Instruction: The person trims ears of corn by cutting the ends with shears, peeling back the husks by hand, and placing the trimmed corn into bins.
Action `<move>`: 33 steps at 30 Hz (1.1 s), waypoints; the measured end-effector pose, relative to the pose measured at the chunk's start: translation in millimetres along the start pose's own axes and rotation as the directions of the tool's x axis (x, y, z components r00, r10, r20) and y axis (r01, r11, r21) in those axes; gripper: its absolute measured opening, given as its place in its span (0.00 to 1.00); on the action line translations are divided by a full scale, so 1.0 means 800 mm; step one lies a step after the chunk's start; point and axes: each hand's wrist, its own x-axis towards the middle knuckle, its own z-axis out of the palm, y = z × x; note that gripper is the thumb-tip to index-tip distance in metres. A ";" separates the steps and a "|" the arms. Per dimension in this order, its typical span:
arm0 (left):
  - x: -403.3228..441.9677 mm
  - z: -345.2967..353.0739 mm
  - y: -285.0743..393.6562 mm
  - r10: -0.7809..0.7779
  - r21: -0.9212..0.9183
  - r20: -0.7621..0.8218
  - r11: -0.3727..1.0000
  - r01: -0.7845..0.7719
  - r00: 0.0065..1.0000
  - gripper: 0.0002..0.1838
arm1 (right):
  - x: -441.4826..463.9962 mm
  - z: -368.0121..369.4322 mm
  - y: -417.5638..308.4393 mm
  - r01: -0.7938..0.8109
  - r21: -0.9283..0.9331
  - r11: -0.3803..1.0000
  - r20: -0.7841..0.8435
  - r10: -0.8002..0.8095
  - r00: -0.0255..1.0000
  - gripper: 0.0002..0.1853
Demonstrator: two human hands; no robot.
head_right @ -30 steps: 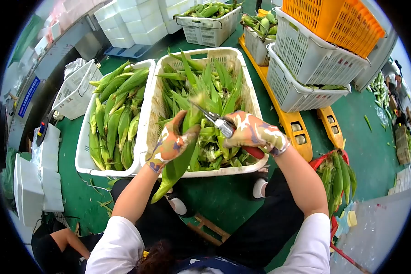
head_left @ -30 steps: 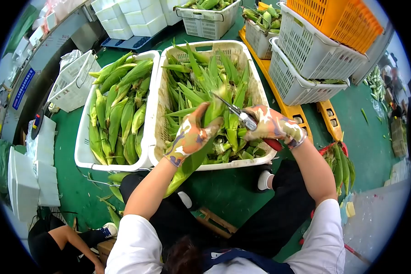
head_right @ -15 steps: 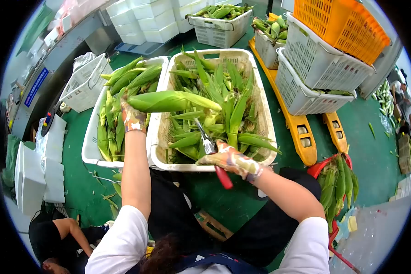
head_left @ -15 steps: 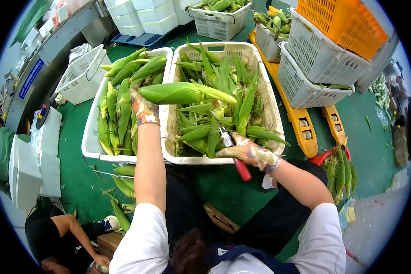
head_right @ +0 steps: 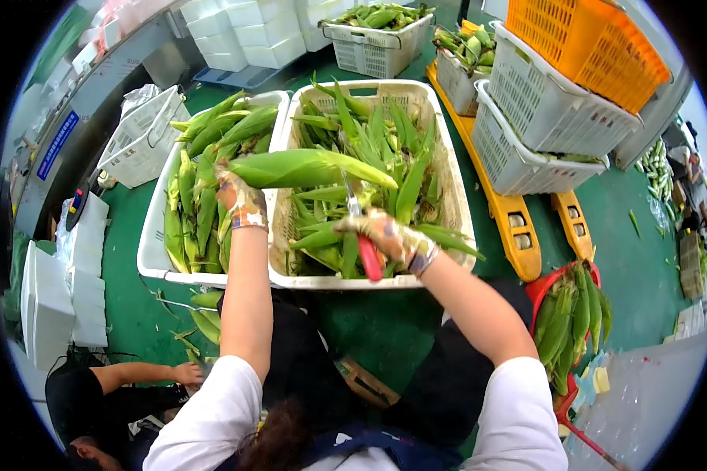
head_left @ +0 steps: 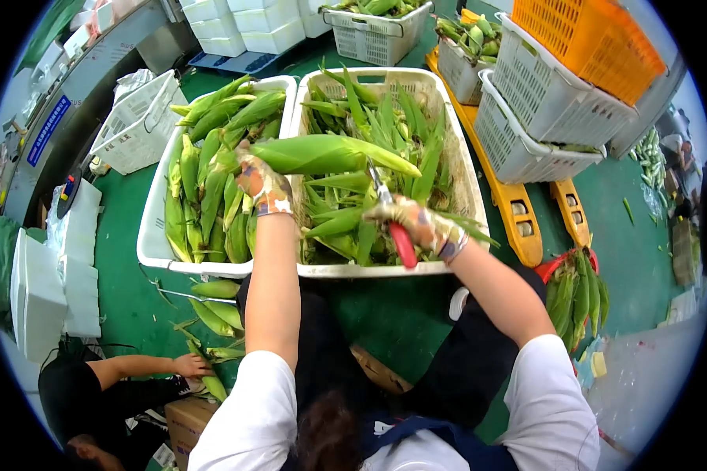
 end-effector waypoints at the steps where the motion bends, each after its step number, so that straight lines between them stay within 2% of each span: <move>1: 0.028 -0.019 -0.007 0.005 0.005 0.041 1.000 -0.005 0.999 0.22 | -0.003 0.008 -0.002 -0.047 -0.121 0.992 -0.065 0.039 0.997 0.19; 2: 0.038 -0.022 -0.003 0.012 0.008 0.082 1.000 -0.012 0.997 0.21 | -0.006 0.019 -0.012 -0.113 -0.094 0.989 -0.105 0.103 0.989 0.26; 3: 0.041 -0.027 -0.008 0.019 0.066 0.017 0.998 -0.021 1.000 0.22 | 0.007 0.020 0.007 -0.106 -0.179 0.978 -0.199 0.070 0.978 0.30; 4: 0.024 -0.019 -0.005 -0.072 0.054 -0.002 0.996 0.072 0.997 0.24 | 0.022 0.020 0.024 -0.104 -0.267 0.958 -0.285 0.024 0.958 0.35; 5: 0.053 -0.042 -0.025 0.010 0.089 0.018 0.996 -0.012 1.000 0.24 | 0.011 0.027 0.001 -0.101 -0.213 0.972 -0.291 0.036 0.956 0.41; 6: 0.097 -0.070 -0.049 0.100 0.129 0.034 0.986 -0.103 0.994 0.24 | 0.021 0.029 -0.007 -0.253 -0.362 0.897 -0.388 0.101 0.916 0.38; 8: 0.133 -0.095 -0.058 0.065 0.389 0.045 0.918 -0.078 0.997 0.25 | 0.018 0.024 -0.017 0.092 -0.110 0.990 -0.218 -0.115 0.969 0.35; 9: 0.100 -0.085 -0.051 0.113 0.525 0.037 0.843 -0.115 0.993 0.26 | 0.049 0.000 0.027 0.109 -0.043 0.993 -0.249 -0.116 0.962 0.30; 10: 0.051 -0.046 -0.045 0.084 0.253 -0.094 0.966 -0.058 0.992 0.24 | 0.048 -0.004 0.000 0.005 -0.217 0.976 -0.249 -0.060 0.967 0.26; 12: 0.032 -0.031 -0.037 0.033 0.096 -0.096 0.995 -0.024 0.995 0.22 | 0.035 0.003 -0.037 0.080 -0.393 0.916 -0.236 -0.185 0.954 0.24; 13: 0.023 -0.027 -0.034 0.006 0.042 -0.090 0.999 -0.002 0.996 0.22 | 0.031 0.007 -0.043 0.033 -0.397 0.917 -0.261 -0.147 0.954 0.23; 14: 0.019 -0.022 -0.030 -0.008 0.037 -0.058 0.999 0.010 0.998 0.21 | 0.034 0.012 -0.045 -0.001 -0.393 0.920 -0.286 -0.121 0.951 0.23; 15: 0.022 -0.029 -0.030 0.068 0.160 -0.056 0.985 -0.058 0.996 0.21 | 0.049 0.011 -0.027 -0.049 -0.318 0.947 -0.344 -0.067 0.937 0.22; 16: 0.025 -0.032 -0.028 0.156 0.281 -0.035 0.950 -0.140 0.987 0.20 | 0.052 0.016 -0.024 -0.003 -0.268 0.963 -0.348 -0.094 0.933 0.20; 17: 0.027 -0.027 -0.031 0.269 0.368 -0.077 0.903 -0.224 0.960 0.19 | 0.059 0.022 -0.021 -0.010 -0.360 0.933 -0.404 -0.147 0.903 0.19; 18: 0.050 -0.046 -0.035 0.335 0.448 0.021 0.839 -0.308 0.942 0.18 | 0.066 0.022 -0.015 -0.024 -0.453 0.891 -0.453 -0.207 0.867 0.18; 19: 0.039 -0.035 -0.026 0.333 0.446 0.033 0.839 -0.313 0.942 0.18 | 0.073 0.012 0.005 -0.039 -0.688 0.725 -0.348 -0.282 0.894 0.17; 20: 0.021 -0.014 -0.005 0.259 0.334 -0.072 0.916 -0.221 0.963 0.19 | 0.080 0.001 0.024 -0.044 -0.880 0.473 -0.234 -0.352 0.906 0.17; 21: 0.014 0.001 0.012 0.173 0.213 -0.161 0.967 -0.137 0.972 0.19 | 0.087 -0.010 0.043 -0.036 -0.979 0.203 -0.119 -0.415 0.902 0.17; 22: 0.040 -0.011 0.012 0.259 0.195 -0.096 0.952 -0.237 0.961 0.18 | 0.082 -0.010 0.039 -0.028 -0.751 0.660 -0.304 -0.308 0.901 0.17; 24: 0.067 -0.024 0.029 0.226 0.210 -0.126 0.958 -0.197 0.966 0.17 | 0.034 -0.018 0.021 0.094 -0.724 0.684 -0.063 -0.201 0.978 0.16; 26: 0.063 -0.024 0.047 0.230 0.121 -0.079 0.968 -0.220 0.970 0.17 | -0.017 -0.009 -0.011 0.090 -0.789 0.607 0.038 -0.098 0.994 0.18; 28: 0.102 -0.054 0.045 0.259 0.370 0.109 0.886 -0.281 0.960 0.19 | -0.065 0.015 -0.061 0.081 -0.813 0.577 -0.035 -0.187 0.982 0.21; 29: 0.059 -0.032 0.047 0.191 0.250 0.086 0.946 -0.207 0.978 0.18 | -0.050 0.017 -0.033 0.093 -0.819 0.567 -0.158 -0.377 0.913 0.21; 30: 0.018 -0.010 0.045 0.178 0.278 0.002 0.945 -0.171 0.984 0.18 | -0.042 0.024 -0.033 0.069 -0.818 0.571 -0.271 -0.489 0.829 0.20; 32: 0.014 -0.018 0.018 0.110 0.239 0.128 0.961 -0.138 0.986 0.17 | -0.023 0.018 -0.037 0.097 -0.901 0.423 -0.226 -0.648 0.727 0.20; 33: 0.008 -0.018 0.008 0.117 0.210 0.177 0.966 -0.154 0.977 0.18 | -0.004 0.012 -0.024 0.078 -0.904 0.421 -0.227 -0.626 0.746 0.22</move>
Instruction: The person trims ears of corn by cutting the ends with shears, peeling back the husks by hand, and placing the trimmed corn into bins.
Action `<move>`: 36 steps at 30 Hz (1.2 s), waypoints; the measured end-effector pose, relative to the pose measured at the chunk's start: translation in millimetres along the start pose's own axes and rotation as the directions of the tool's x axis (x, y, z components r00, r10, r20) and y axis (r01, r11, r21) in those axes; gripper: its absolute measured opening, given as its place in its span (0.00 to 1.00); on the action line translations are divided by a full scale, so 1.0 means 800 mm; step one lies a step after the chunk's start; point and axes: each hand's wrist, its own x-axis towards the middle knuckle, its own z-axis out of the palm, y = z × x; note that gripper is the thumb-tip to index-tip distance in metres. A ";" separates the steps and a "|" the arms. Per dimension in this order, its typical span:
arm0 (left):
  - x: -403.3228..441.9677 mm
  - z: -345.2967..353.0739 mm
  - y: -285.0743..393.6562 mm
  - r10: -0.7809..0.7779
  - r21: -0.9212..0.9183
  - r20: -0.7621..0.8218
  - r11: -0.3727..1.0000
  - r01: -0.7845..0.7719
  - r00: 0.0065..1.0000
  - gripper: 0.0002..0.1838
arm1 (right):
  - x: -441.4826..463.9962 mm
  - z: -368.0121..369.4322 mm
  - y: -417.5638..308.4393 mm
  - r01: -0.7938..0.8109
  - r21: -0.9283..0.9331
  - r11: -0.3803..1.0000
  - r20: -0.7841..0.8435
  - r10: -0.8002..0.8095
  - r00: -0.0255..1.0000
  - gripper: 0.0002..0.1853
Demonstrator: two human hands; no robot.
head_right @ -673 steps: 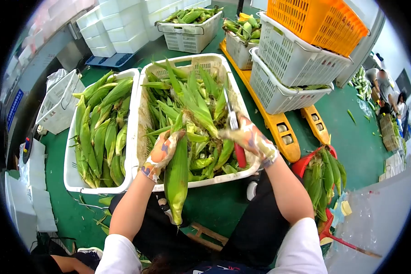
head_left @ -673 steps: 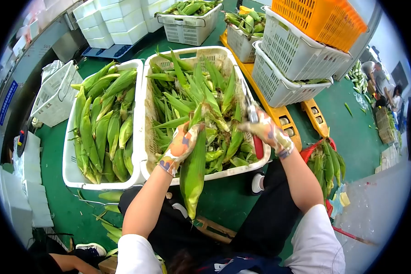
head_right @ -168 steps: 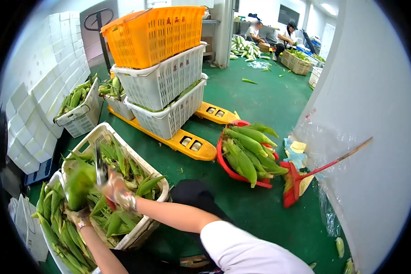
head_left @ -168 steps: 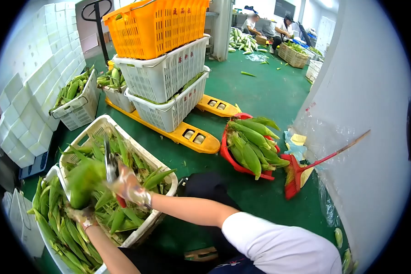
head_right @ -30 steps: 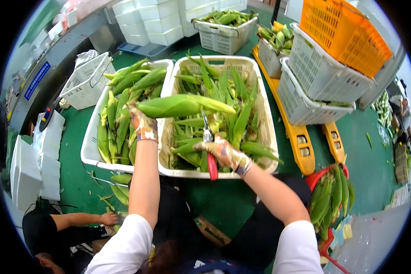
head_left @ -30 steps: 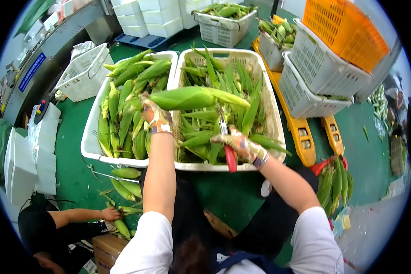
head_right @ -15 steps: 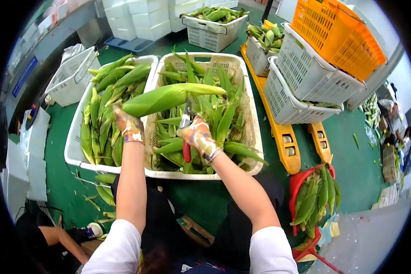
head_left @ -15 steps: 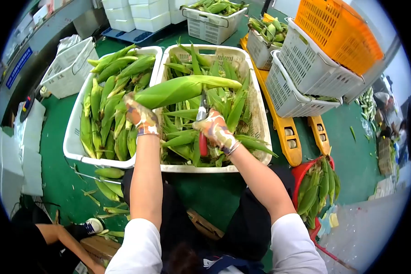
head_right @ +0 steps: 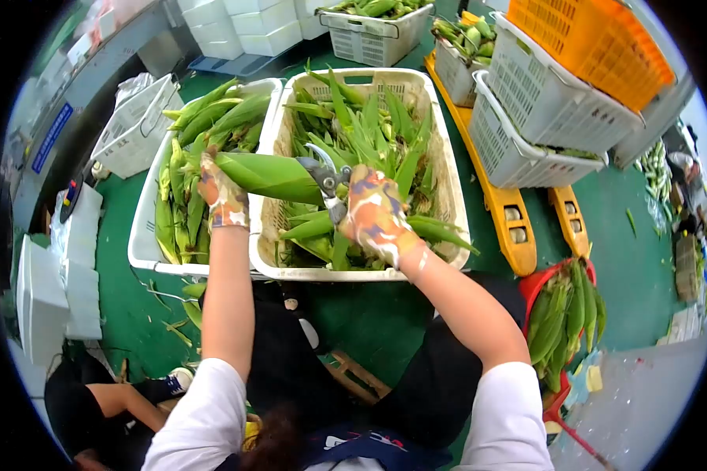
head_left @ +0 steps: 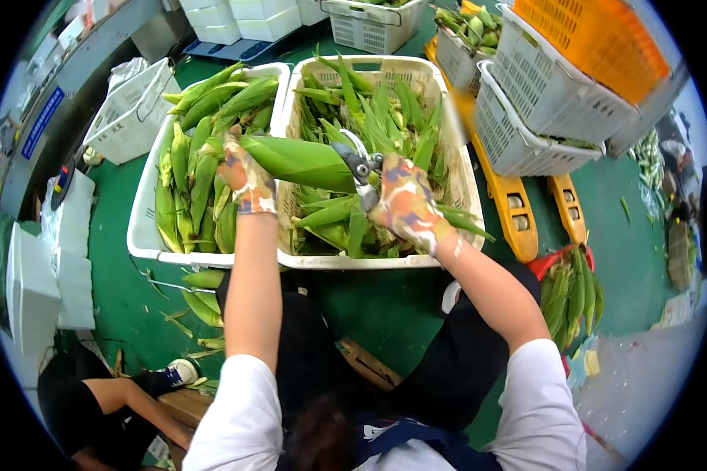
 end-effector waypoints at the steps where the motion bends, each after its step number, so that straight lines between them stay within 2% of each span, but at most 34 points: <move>1: -0.015 0.011 -0.001 0.018 -0.029 0.047 0.999 -0.017 0.999 0.19 | 0.006 0.016 0.010 -0.008 -0.016 1.000 0.025 0.008 1.000 0.24; 2: -0.016 0.010 -0.003 0.015 -0.066 0.139 0.998 -0.006 0.990 0.21 | 0.010 0.016 0.011 -0.179 0.006 0.984 0.150 0.176 0.973 0.28; 3: -0.016 0.010 -0.005 0.015 -0.109 0.229 0.994 0.010 0.973 0.23 | 0.008 0.031 0.030 -0.030 -0.020 0.999 0.031 0.031 0.999 0.32; 5: -0.004 0.021 0.005 -0.174 -0.015 0.021 0.985 0.174 0.985 0.28 | 0.016 0.027 0.035 0.045 -0.015 0.999 0.073 -0.044 0.996 0.35; 6: -0.008 0.014 0.011 -0.301 -0.032 0.097 0.952 0.305 0.949 0.30 | 0.016 0.021 0.038 0.131 0.083 0.988 -0.011 -0.130 0.991 0.36; 7: 0.003 0.001 0.006 -0.456 -0.074 0.151 0.880 0.470 0.877 0.30 | 0.012 -0.006 0.017 0.114 0.224 0.968 -0.025 -0.111 0.993 0.36; 8: 0.005 -0.005 -0.002 -0.582 0.033 0.132 0.811 0.583 0.802 0.29 | 0.008 -0.033 -0.005 0.100 0.361 0.927 -0.039 -0.092 0.995 0.36; 9: 0.007 -0.012 -0.012 -0.695 0.137 0.096 0.718 0.682 0.712 0.28 | 0.005 -0.046 -0.023 0.157 0.555 0.817 -0.156 -0.083 0.984 0.30; 10: 0.028 -0.034 -0.061 -0.627 0.144 0.144 0.779 0.611 0.765 0.28 | 0.016 -0.040 -0.020 0.114 0.533 0.838 -0.182 -0.019 0.983 0.27; 11: 0.045 -0.049 -0.101 -0.557 0.154 0.193 0.831 0.535 0.808 0.27 | 0.021 -0.049 -0.031 0.081 0.794 0.603 -0.210 0.147 0.967 0.24; 12: -0.027 0.001 -0.050 -0.513 -0.140 0.173 0.832 0.537 0.841 0.19 | 0.025 -0.059 -0.041 0.141 0.946 0.290 -0.232 0.309 0.922 0.20; 13: -0.031 0.016 -0.052 -0.459 -0.319 0.091 0.827 0.462 0.884 0.19 | 0.036 -0.057 -0.018 -0.009 0.990 0.141 -0.059 0.474 0.878 0.19; 15: -0.011 0.011 -0.034 -0.150 -0.114 -0.050 0.983 0.144 0.987 0.20 | 0.036 -0.072 -0.001 0.260 0.856 0.447 -0.429 0.333 0.840 0.16; 16: 0.021 -0.022 -0.037 0.109 -0.020 0.105 0.994 -0.108 0.988 0.21 | 0.034 -0.072 0.023 -0.034 0.647 0.762 -0.367 0.350 0.862 0.16; 17: 0.041 -0.042 -0.011 0.039 -0.083 0.087 0.996 -0.031 0.995 0.21 | 0.033 -0.066 0.058 -0.296 0.281 0.913 -0.312 0.379 0.871 0.16; 18: 0.083 -0.084 -0.004 0.315 0.074 0.068 0.945 -0.320 0.947 0.22 | 0.031 -0.054 0.099 -0.077 0.674 0.735 -0.268 0.340 0.901 0.15; 19: 0.086 -0.093 0.042 0.353 0.329 -0.091 0.893 -0.306 0.931 0.20 | 0.030 -0.062 0.101 -0.143 0.576 0.805 -0.237 0.332 0.913 0.17; 20: 0.041 -0.080 0.103 0.370 0.355 -0.174 0.888 -0.292 0.913 0.21 | 0.030 -0.072 0.102 -0.199 0.461 0.865 -0.206 0.323 0.924 0.19; 21: 0.050 -0.120 0.134 0.419 0.344 -0.181 0.874 -0.342 0.890 0.22 | 0.030 -0.081 0.103 -0.242 0.338 0.909 -0.175 0.314 0.933 0.22; 22: 0.043 -0.166 0.167 0.588 0.533 -0.141 0.723 -0.440 0.796 0.20 | 0.022 -0.094 0.078 -0.218 0.242 0.945 -0.065 0.240 0.969 0.15; 23: 0.033 -0.213 0.199 0.563 0.519 -0.181 0.751 -0.408 0.806 0.20 | 0.020 -0.062 0.105 -0.294 0.039 0.955 0.103 0.289 0.952 0.20; 24: 0.036 -0.289 0.227 0.587 0.551 -0.169 0.722 -0.418 0.792 0.17 | 0.002 -0.046 0.101 -0.091 -0.072 0.993 0.001 0.091 0.996 0.17; 25: 0.016 -0.348 0.254 0.651 0.653 -0.112 0.617 -0.438 0.751 0.15 | -0.006 -0.043 0.095 -0.167 -0.056 0.984 0.144 0.173 0.974 0.18; 26: 0.028 -0.471 0.264 0.650 0.648 -0.111 0.621 -0.441 0.752 0.11 | -0.019 -0.034 0.086 -0.124 0.076 0.989 0.009 0.123 0.992 0.18; 27: -0.001 -0.525 0.261 0.649 0.811 -0.122 0.502 -0.302 0.751 0.10 | -0.018 -0.068 0.021 -0.287 0.100 0.953 0.135 0.273 0.952 0.22; 29: -0.060 -0.629 0.255 0.648 0.984 -0.145 0.177 0.038 0.748 0.10 | -0.023 -0.050 0.033 -0.356 0.021 0.934 0.231 0.342 0.911 0.23; 31: -0.082 -0.770 0.205 0.619 0.894 -0.295 -0.091 0.439 0.728 0.22 | -0.035 -0.020 0.053 -0.267 0.289 0.919 0.182 0.221 0.958 0.25; 32: -0.094 -0.801 0.191 0.602 0.810 -0.128 -0.395 0.434 0.788 0.27 | -0.033 -0.022 0.033 -0.328 0.125 0.936 0.184 0.303 0.935 0.25; 33: -0.105 -0.781 0.175 0.638 0.804 -0.138 -0.375 0.461 0.758 0.28 | -0.035 -0.019 0.023 -0.411 0.025 0.911 0.223 0.396 0.891 0.25; 34: -0.105 -0.756 0.175 0.471 0.719 -0.505 -0.234 0.654 0.723 0.31 | -0.044 -0.010 0.033 -0.412 0.049 0.910 0.227 0.392 0.892 0.26; 35: -0.093 -0.811 0.152 0.461 0.608 -0.555 -0.344 0.716 0.692 0.33 | -0.050 -0.003 0.042 -0.413 0.068 0.908 0.233 0.388 0.892 0.26; 36: -0.087 -0.802 0.140 0.501 0.620 -0.514 -0.344 0.705 0.696 0.29 | -0.047 -0.010 0.020 -0.458 -0.011 0.889 0.257 0.445 0.858 0.28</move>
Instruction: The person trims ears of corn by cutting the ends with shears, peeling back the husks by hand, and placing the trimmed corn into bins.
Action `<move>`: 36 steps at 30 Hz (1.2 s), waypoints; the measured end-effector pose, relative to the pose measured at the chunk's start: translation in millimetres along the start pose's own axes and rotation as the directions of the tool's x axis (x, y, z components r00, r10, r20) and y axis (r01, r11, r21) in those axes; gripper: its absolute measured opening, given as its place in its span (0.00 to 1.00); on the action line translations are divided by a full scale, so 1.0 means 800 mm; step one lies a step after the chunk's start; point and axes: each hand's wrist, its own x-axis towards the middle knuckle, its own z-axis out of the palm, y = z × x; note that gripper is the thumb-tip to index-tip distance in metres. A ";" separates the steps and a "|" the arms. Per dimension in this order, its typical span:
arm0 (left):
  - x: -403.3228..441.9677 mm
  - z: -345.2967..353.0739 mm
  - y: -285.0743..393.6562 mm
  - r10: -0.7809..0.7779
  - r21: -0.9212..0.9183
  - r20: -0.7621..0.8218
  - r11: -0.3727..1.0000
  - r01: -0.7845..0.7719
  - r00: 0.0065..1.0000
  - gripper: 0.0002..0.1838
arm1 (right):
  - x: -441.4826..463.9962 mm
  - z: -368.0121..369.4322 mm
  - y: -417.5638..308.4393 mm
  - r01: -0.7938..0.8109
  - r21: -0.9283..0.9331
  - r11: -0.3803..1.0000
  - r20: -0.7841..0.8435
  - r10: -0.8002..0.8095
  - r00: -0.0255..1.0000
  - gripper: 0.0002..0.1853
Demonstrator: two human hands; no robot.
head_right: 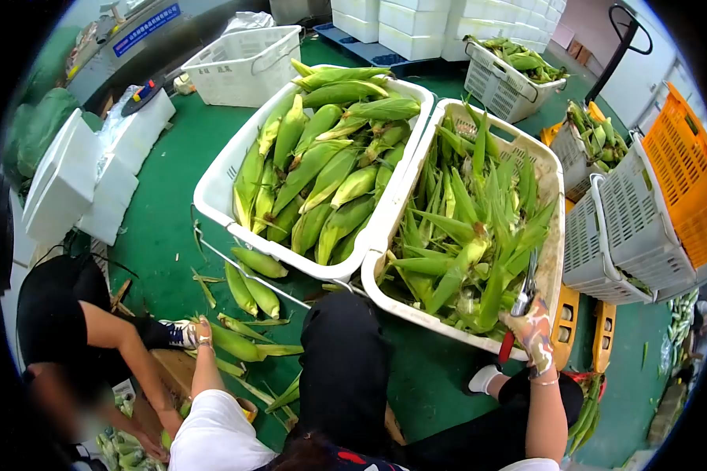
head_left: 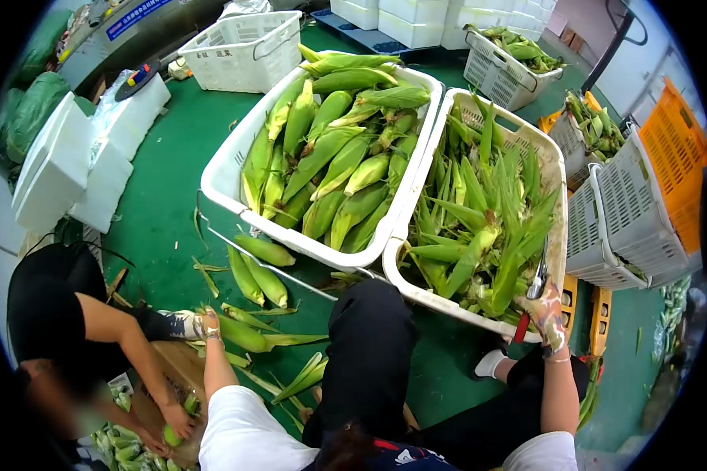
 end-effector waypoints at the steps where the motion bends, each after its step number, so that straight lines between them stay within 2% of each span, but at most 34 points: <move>1: -0.007 0.003 0.012 0.017 -0.006 -0.055 1.000 -0.018 0.998 0.25 | -0.005 0.003 0.001 -0.010 -0.015 1.000 -0.023 0.010 1.000 0.29; 2: -0.004 -0.007 0.031 -0.047 0.008 0.069 0.999 0.046 0.997 0.23 | -0.007 0.002 0.000 -0.043 -0.005 0.999 0.021 0.043 0.999 0.29; 3: 0.023 0.006 0.042 -0.016 -0.046 0.182 0.999 0.025 0.983 0.19 | -0.006 0.002 0.001 -0.079 0.009 0.997 0.060 0.078 0.995 0.29; 4: 0.025 -0.020 0.085 0.014 -0.251 -0.027 0.968 -0.021 1.000 0.19 | -0.006 0.004 0.005 -0.060 0.002 0.998 0.034 0.060 0.998 0.29; 5: 0.022 -0.058 0.135 0.045 -0.411 -0.236 0.901 -0.141 0.971 0.19 | -0.005 0.006 0.010 -0.043 -0.005 0.999 0.006 0.043 0.999 0.29; 6: 0.015 -0.118 0.202 0.129 -0.374 -0.339 0.891 -0.259 0.932 0.23 | -0.006 0.004 -0.005 -0.007 0.006 1.000 -0.005 0.007 1.000 0.28; 7: 0.019 -0.145 0.251 0.328 -0.374 -0.618 0.676 -0.635 0.714 0.24 | -0.005 0.000 -0.022 -0.120 0.036 0.992 0.036 0.118 0.992 0.29; 8: 0.010 -0.180 0.316 0.306 -0.475 -0.649 0.552 -0.685 0.696 0.23 | -0.001 0.004 -0.027 -0.153 -0.063 0.986 0.039 0.156 0.987 0.31; 9: -0.006 -0.214 0.373 0.508 -0.765 -0.472 0.170 -0.621 0.720 0.21 | 0.002 0.002 -0.027 -0.187 -0.161 0.969 0.031 0.194 0.980 0.33; 10: -0.027 -0.236 0.425 0.724 -0.844 -0.379 -0.015 -0.536 0.576 0.19 | 0.007 0.014 0.004 -0.152 -0.222 0.963 0.012 0.158 0.987 0.37; 11: -0.007 -0.212 0.466 0.895 -0.837 -0.167 0.093 -0.539 0.414 0.20 | 0.008 0.024 0.003 -0.219 -0.213 0.952 0.022 0.229 0.973 0.40; 12: -0.007 -0.183 0.503 0.923 -0.560 0.015 0.327 -0.761 0.385 0.21 | 0.004 0.024 -0.003 -0.087 -0.393 0.916 -0.014 0.089 0.996 0.42; 13: -0.023 -0.166 0.539 0.901 -0.168 0.168 0.425 -0.889 0.399 0.23 | 0.004 0.019 -0.013 -0.102 -0.318 0.942 0.086 0.136 0.987 0.43; 14: -0.039 -0.152 0.560 0.910 -0.046 0.255 0.349 -0.936 0.327 0.27 | 0.006 0.022 -0.010 -0.150 -0.312 0.938 0.157 0.207 0.966 0.41; 15: -0.053 -0.132 0.570 0.997 -0.169 -0.026 -0.071 -0.983 -0.067 0.26 | -0.003 0.025 0.000 -0.084 -0.262 0.961 0.121 0.119 0.985 0.39; 16: -0.085 -0.158 0.576 0.953 -0.207 0.268 0.203 -0.957 0.144 0.36 | -0.009 0.015 -0.004 -0.031 -0.105 0.994 0.126 0.044 0.991 0.33; 17: -0.074 -0.119 0.582 0.927 -0.295 0.279 0.332 -0.896 0.251 0.35 | -0.015 0.003 -0.008 0.024 0.054 0.998 0.130 -0.031 0.991 0.27; 18: -0.035 -0.056 0.575 0.987 -0.199 -0.008 0.154 -0.968 0.159 0.32 | -0.015 0.011 0.009 0.118 0.115 0.986 0.079 -0.127 0.989 0.23; 19: -0.026 -0.049 0.582 0.983 -0.182 0.020 0.183 -0.966 0.182 0.32 | -0.015 0.019 0.026 0.214 0.168 0.962 0.027 -0.222 0.975 0.20; 21: -0.047 -0.081 0.599 0.969 -0.161 0.087 0.242 -0.957 0.231 0.31 | -0.023 0.004 0.018 0.230 0.245 0.942 -0.068 -0.220 0.973 0.19; 23: -0.067 -0.125 0.600 0.965 -0.148 0.062 0.262 -0.954 0.255 0.30 | -0.030 -0.015 0.010 0.136 0.249 0.959 -0.009 -0.139 0.990 0.19; 24: -0.080 -0.153 0.599 0.966 -0.155 0.035 0.259 -0.953 0.257 0.30 | -0.030 -0.014 0.017 0.258 0.300 0.918 -0.082 -0.244 0.966 0.19; 25: -0.093 -0.183 0.595 0.967 -0.160 0.007 0.251 -0.955 0.254 0.29 | -0.030 -0.024 0.013 0.297 0.303 0.906 -0.110 -0.276 0.955 0.19; 27: -0.122 -0.244 0.585 0.972 -0.183 -0.056 0.213 -0.960 0.227 0.28 | -0.028 -0.036 0.009 0.363 0.371 0.855 -0.125 -0.341 0.932 0.19; 28: -0.138 -0.274 0.578 0.974 -0.197 -0.095 0.182 -0.963 0.204 0.28 | -0.026 -0.038 0.003 0.364 0.327 0.872 -0.161 -0.328 0.931 0.20; 29: -0.154 -0.306 0.572 0.976 -0.207 -0.133 0.145 -0.968 0.175 0.27 | -0.026 -0.046 -0.003 0.332 0.386 0.861 -0.101 -0.319 0.942 0.20; 30: -0.173 -0.337 0.565 0.974 -0.219 -0.175 0.102 -0.970 0.142 0.27 | -0.024 -0.050 -0.003 0.444 0.377 0.813 -0.171 -0.409 0.896 0.21; 31: -0.191 -0.367 0.557 0.973 -0.228 -0.208 0.050 -0.972 0.099 0.27 | -0.022 -0.048 -0.005 0.546 0.365 0.754 -0.236 -0.492 0.838 0.21; 33: -0.238 -0.422 0.545 0.967 -0.223 -0.254 -0.070 -0.972 -0.012 0.26 | 0.004 -0.030 -0.024 0.563 0.389 0.729 -0.248 -0.506 0.826 0.22; 34: -0.260 -0.443 0.540 0.962 -0.222 -0.263 -0.132 -0.966 -0.071 0.26 | 0.011 -0.034 -0.039 0.609 0.455 0.650 -0.274 -0.549 0.790 0.23; 35: -0.286 -0.463 0.539 0.952 -0.222 -0.266 -0.213 -0.952 -0.151 0.25 | 0.014 -0.049 -0.052 0.676 0.381 0.631 -0.302 -0.607 0.736 0.25; 36: -0.310 -0.479 0.537 0.938 -0.220 -0.265 -0.282 -0.934 -0.221 0.25 | 0.016 -0.054 -0.055 0.785 0.201 0.587 -0.424 -0.670 0.609 0.31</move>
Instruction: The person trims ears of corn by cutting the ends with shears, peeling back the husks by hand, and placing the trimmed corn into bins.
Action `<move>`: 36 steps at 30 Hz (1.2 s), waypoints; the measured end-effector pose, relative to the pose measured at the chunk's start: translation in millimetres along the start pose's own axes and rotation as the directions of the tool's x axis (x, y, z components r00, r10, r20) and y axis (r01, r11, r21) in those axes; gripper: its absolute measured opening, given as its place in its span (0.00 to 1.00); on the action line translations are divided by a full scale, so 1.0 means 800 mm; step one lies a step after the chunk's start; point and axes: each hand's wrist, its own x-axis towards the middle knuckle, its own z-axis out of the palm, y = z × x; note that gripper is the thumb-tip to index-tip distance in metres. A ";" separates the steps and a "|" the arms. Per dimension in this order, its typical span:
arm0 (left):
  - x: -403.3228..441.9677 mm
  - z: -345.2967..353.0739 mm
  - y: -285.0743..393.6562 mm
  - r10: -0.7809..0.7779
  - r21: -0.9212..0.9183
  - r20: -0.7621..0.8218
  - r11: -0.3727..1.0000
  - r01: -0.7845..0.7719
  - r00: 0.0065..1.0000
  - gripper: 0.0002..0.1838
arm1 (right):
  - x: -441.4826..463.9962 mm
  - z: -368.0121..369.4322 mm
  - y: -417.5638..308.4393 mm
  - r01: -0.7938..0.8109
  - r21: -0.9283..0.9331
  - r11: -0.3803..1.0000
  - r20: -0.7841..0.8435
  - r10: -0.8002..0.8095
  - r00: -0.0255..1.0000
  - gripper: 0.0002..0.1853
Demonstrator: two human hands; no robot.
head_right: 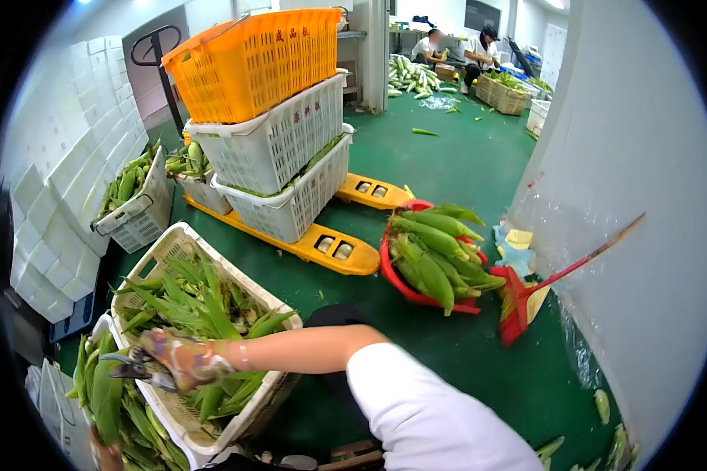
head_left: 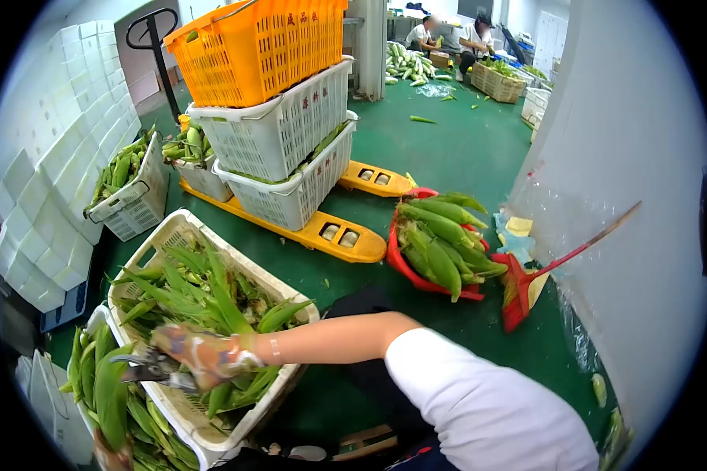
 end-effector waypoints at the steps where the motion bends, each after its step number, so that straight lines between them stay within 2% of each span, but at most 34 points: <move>1: 0.009 -0.005 0.030 0.084 -0.018 0.019 0.996 -0.084 0.996 0.24 | 0.019 0.000 0.003 -0.082 -0.098 0.992 0.133 0.095 0.986 0.36; 3: 0.029 -0.002 0.083 0.275 -0.027 0.076 0.962 -0.273 0.959 0.24 | 0.024 0.000 0.010 0.010 -0.160 0.987 0.023 -0.006 1.000 0.36; 4: 0.043 0.000 0.116 0.340 -0.031 0.113 0.940 -0.339 0.933 0.23 | 0.023 0.001 0.015 -0.078 -0.029 0.997 0.023 0.079 0.997 0.33; 5: 0.061 -0.001 0.155 0.409 -0.032 0.212 0.911 -0.412 0.888 0.25 | 0.008 -0.008 -0.003 -0.152 0.043 0.988 -0.070 0.154 0.986 0.29; 6: 0.077 -0.003 0.195 0.342 -0.045 0.371 0.935 -0.351 0.863 0.26 | -0.004 -0.009 0.007 -0.196 0.112 0.974 -0.006 0.197 0.980 0.30; 7: 0.091 0.003 0.216 0.349 -0.049 0.430 0.930 -0.365 0.833 0.26 | -0.021 -0.010 0.026 -0.245 0.174 0.954 0.064 0.237 0.969 0.31; 9: 0.116 0.024 0.229 0.366 -0.023 0.531 0.908 -0.419 0.764 0.26 | -0.037 -0.008 0.050 -0.343 -0.088 0.935 0.206 0.354 0.912 0.36; 10: 0.122 0.028 0.233 0.372 -0.023 0.528 0.905 -0.425 0.763 0.26 | -0.037 -0.017 0.049 -0.343 -0.092 0.935 0.199 0.355 0.913 0.36; 12: 0.132 0.034 0.235 0.504 -0.222 0.121 0.854 -0.471 0.855 0.30 | -0.035 -0.036 0.051 -0.532 -0.031 0.846 0.138 0.530 0.836 0.37; 13: 0.147 0.058 0.208 0.324 -0.611 0.029 0.755 -0.240 0.946 0.33 | -0.033 -0.042 0.051 -0.615 0.002 0.788 0.122 0.610 0.783 0.38; 14: 0.162 0.083 0.180 0.129 -0.902 -0.064 0.418 -0.112 0.990 0.38 | -0.038 -0.032 0.067 -0.514 0.183 0.838 -0.072 0.533 0.843 0.41; 15: 0.164 0.089 0.172 0.123 -0.844 -0.281 0.440 -0.306 0.952 0.40 | -0.033 -0.045 0.064 -0.637 0.290 0.714 0.015 0.662 0.749 0.43; 17: 0.146 0.111 0.177 0.101 -0.984 0.075 0.172 0.057 0.992 0.38 | -0.036 -0.047 0.060 -0.583 0.274 0.765 -0.101 0.626 0.773 0.43; 18: 0.134 0.129 0.195 0.165 -0.972 -0.011 0.230 -0.049 0.986 0.36 | -0.038 -0.047 0.064 -0.585 0.264 0.767 -0.095 0.624 0.776 0.43; 19: 0.128 0.153 0.220 0.231 -0.945 -0.086 0.289 -0.153 0.969 0.35 | -0.045 -0.040 0.076 -0.473 0.233 0.850 -0.198 0.518 0.832 0.43; 20: 0.117 0.168 0.246 0.213 -0.942 -0.072 0.306 -0.137 0.974 0.35 | -0.034 -0.048 0.041 -0.356 0.210 0.911 -0.286 0.405 0.868 0.43; 21: 0.106 0.180 0.262 0.073 -0.954 -0.054 0.291 -0.073 0.996 0.35 | -0.035 -0.074 0.019 -0.744 0.104 0.660 0.062 0.742 0.668 0.43; 22: 0.112 0.240 0.229 0.044 -0.966 -0.061 0.249 -0.070 0.997 0.34 | -0.048 -0.033 0.087 -0.608 -0.014 0.794 -0.009 0.608 0.794 0.42; 23: 0.115 0.298 0.197 0.014 -0.976 -0.067 0.205 -0.068 0.998 0.34 | -0.041 -0.036 0.079 -0.657 -0.130 0.742 -0.114 0.647 0.754 0.41; 24: 0.104 0.238 0.226 0.014 -0.924 -0.062 0.376 -0.063 0.998 0.34 | -0.041 -0.043 0.070 -0.680 -0.218 0.700 -0.246 0.635 0.733 0.36; 25: 0.101 0.231 0.229 0.014 -0.952 -0.050 0.303 -0.052 0.999 0.35 | -0.028 -0.044 0.058 -0.751 -0.082 0.655 -0.343 0.689 0.638 0.31; 26: 0.101 0.245 0.215 0.040 -0.953 -0.093 0.285 -0.101 0.995 0.35 | -0.022 -0.058 0.058 -0.611 -0.022 0.791 -0.311 0.576 0.756 0.26; 27: 0.102 0.259 0.203 0.066 -0.953 -0.136 0.265 -0.149 0.989 0.35 | -0.009 -0.062 0.049 -0.459 0.119 0.880 -0.368 0.469 0.803 0.25; 28: 0.098 0.230 0.216 0.127 -0.786 -0.221 0.564 -0.254 0.967 0.36 | -0.002 -0.068 0.061 -0.248 0.056 0.967 -0.362 0.251 0.898 0.25; 29: 0.096 0.223 0.226 0.097 -0.927 -0.002 0.374 -0.038 0.995 0.36 | 0.007 -0.081 0.040 -0.339 0.101 0.935 -0.218 0.353 0.910 0.30; 31: 0.088 0.257 0.218 0.130 -0.902 -0.141 0.391 -0.181 0.981 0.33 | 0.008 -0.071 0.047 -0.350 -0.033 0.936 -0.225 0.334 0.915 0.30; 33: 0.082 0.273 0.215 0.190 -0.882 -0.259 0.353 -0.312 0.947 0.35 | 0.009 -0.062 0.054 -0.350 -0.137 0.927 -0.250 0.310 0.917 0.28; 34: 0.081 0.247 0.230 0.162 -0.949 -0.173 0.236 -0.208 0.972 0.35 | 0.007 -0.061 0.054 -0.281 -0.186 0.941 -0.302 0.217 0.928 0.29; 35: 0.079 0.241 0.231 0.160 -0.952 -0.169 0.230 -0.203 0.973 0.35 | 0.007 -0.061 0.056 -0.211 -0.241 0.947 -0.350 0.118 0.929 0.29; 36: 0.080 0.235 0.226 0.193 -0.925 -0.125 0.331 -0.185 0.973 0.34 | 0.004 -0.057 0.082 -0.263 -0.272 0.926 -0.262 0.192 0.946 0.30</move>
